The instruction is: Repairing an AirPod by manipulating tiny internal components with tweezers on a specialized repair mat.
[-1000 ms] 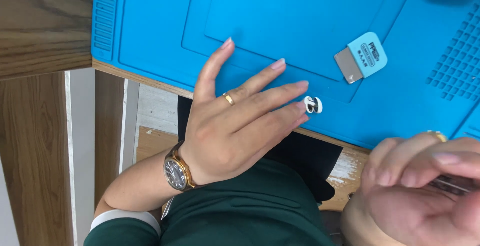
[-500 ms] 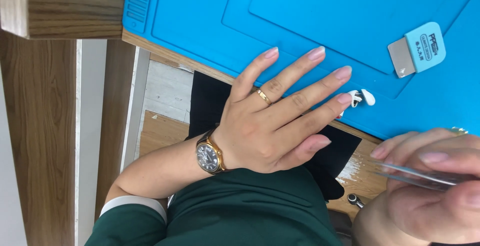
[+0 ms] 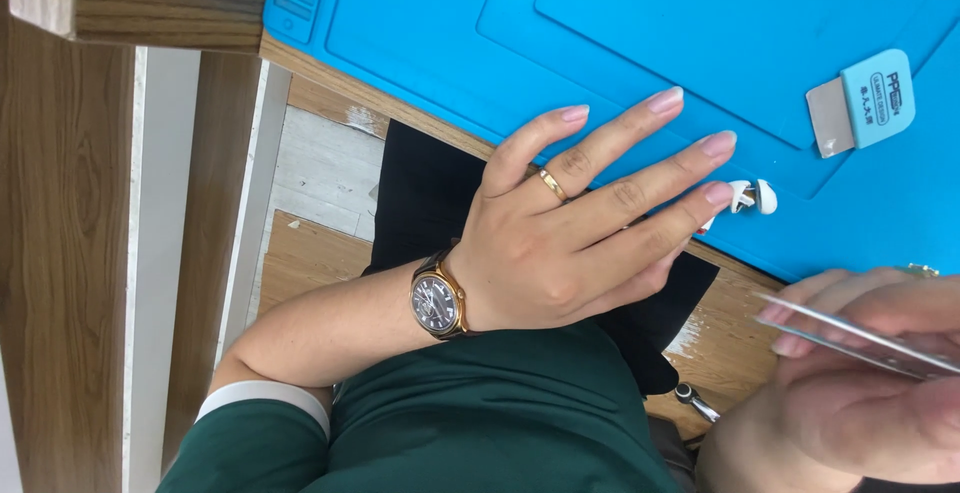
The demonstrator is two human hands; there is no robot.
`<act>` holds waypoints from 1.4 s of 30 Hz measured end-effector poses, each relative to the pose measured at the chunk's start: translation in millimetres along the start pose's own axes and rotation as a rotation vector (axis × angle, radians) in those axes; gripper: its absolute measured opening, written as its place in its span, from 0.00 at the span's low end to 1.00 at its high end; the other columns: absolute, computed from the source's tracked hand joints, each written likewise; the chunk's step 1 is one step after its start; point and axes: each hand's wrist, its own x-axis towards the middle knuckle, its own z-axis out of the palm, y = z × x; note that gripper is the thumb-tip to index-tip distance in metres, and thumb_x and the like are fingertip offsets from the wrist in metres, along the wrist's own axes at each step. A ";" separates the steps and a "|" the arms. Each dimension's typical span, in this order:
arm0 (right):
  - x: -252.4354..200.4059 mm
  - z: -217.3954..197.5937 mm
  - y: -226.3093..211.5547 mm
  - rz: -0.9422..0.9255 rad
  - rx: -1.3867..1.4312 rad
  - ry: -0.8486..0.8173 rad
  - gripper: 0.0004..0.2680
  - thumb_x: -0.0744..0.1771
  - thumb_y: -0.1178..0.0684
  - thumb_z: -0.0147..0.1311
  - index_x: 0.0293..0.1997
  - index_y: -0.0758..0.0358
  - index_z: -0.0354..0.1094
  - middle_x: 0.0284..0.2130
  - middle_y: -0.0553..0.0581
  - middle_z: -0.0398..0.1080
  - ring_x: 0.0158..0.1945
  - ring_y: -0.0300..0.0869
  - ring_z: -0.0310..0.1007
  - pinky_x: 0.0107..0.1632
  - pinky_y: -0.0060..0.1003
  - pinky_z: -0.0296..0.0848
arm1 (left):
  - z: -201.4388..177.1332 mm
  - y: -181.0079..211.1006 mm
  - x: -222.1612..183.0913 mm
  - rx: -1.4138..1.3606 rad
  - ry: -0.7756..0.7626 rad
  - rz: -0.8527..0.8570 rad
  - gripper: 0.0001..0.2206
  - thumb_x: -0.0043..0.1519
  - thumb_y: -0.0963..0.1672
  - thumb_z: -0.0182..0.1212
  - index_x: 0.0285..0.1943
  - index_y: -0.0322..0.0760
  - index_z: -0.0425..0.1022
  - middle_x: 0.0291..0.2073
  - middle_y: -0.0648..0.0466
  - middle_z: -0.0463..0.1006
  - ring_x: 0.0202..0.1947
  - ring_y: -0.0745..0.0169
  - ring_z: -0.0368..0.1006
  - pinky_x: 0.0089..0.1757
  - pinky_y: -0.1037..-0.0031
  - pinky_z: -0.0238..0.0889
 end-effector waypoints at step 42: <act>40.0 -23.3 -35.4 -0.238 -0.542 -0.533 0.12 0.68 0.57 0.58 0.53 0.76 0.68 0.47 0.77 0.78 0.47 0.62 0.82 0.44 0.46 0.79 | 15.3 15.8 31.5 -0.013 0.058 -0.101 0.02 0.65 0.46 0.69 0.41 0.48 0.82 0.48 0.58 0.83 0.55 0.44 0.80 0.57 0.60 0.47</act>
